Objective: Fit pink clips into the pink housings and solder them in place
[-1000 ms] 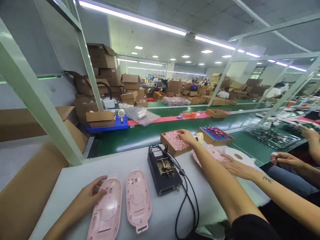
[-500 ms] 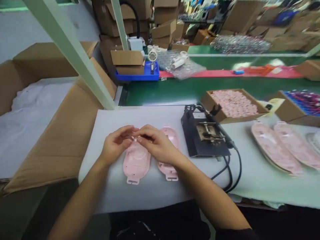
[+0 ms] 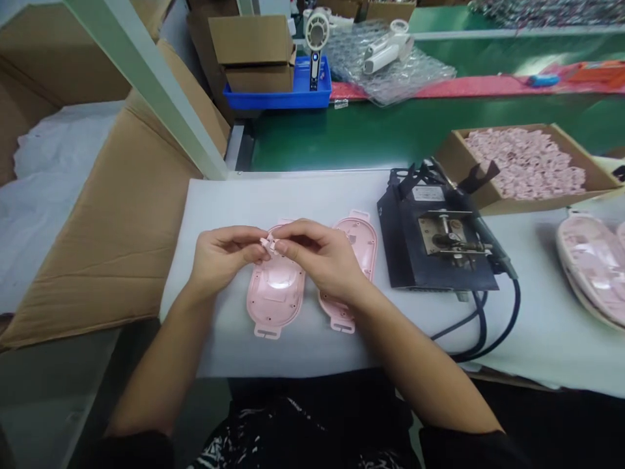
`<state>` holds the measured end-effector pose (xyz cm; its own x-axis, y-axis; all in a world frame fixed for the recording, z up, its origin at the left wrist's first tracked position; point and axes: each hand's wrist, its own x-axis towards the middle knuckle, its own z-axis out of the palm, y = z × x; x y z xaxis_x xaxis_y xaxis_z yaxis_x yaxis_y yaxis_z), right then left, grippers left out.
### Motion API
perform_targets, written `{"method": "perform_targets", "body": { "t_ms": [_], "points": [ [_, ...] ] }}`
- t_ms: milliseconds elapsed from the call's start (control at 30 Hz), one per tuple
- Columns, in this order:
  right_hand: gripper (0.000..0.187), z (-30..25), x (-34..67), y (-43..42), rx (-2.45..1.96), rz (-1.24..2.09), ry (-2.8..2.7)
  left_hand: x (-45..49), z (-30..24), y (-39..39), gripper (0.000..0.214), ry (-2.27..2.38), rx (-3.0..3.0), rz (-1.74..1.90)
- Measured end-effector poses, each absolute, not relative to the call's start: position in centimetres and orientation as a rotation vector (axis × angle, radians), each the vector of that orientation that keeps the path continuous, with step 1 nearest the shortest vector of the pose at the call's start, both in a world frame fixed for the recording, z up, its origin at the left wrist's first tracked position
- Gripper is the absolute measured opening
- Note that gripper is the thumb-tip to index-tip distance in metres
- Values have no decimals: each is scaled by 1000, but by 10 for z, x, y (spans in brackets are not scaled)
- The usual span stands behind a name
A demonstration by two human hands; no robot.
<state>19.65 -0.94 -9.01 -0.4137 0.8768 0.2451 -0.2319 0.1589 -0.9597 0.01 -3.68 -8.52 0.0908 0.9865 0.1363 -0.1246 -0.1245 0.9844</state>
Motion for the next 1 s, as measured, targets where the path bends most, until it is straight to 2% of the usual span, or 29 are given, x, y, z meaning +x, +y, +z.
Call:
{"method": "perform_targets", "body": {
  "t_ms": [133, 300, 533, 1000],
  "points": [
    [16, -93, 197, -10, -609, 1364, -1492, 2, -85, -36, 18, 992, 1256, 1272],
    [18, -93, 198, -10, -583, 1307, -1569, 4, -85, -34, 24, 991, 1295, 1319],
    [15, -90, 197, -12, -582, 1304, -1583, 2, -84, -36, 10, 933, 1347, 1304],
    [15, -89, 197, -13, -643, 1198, -1691, 1, -87, -35, 11, 903, 1247, 1293]
  ]
}}
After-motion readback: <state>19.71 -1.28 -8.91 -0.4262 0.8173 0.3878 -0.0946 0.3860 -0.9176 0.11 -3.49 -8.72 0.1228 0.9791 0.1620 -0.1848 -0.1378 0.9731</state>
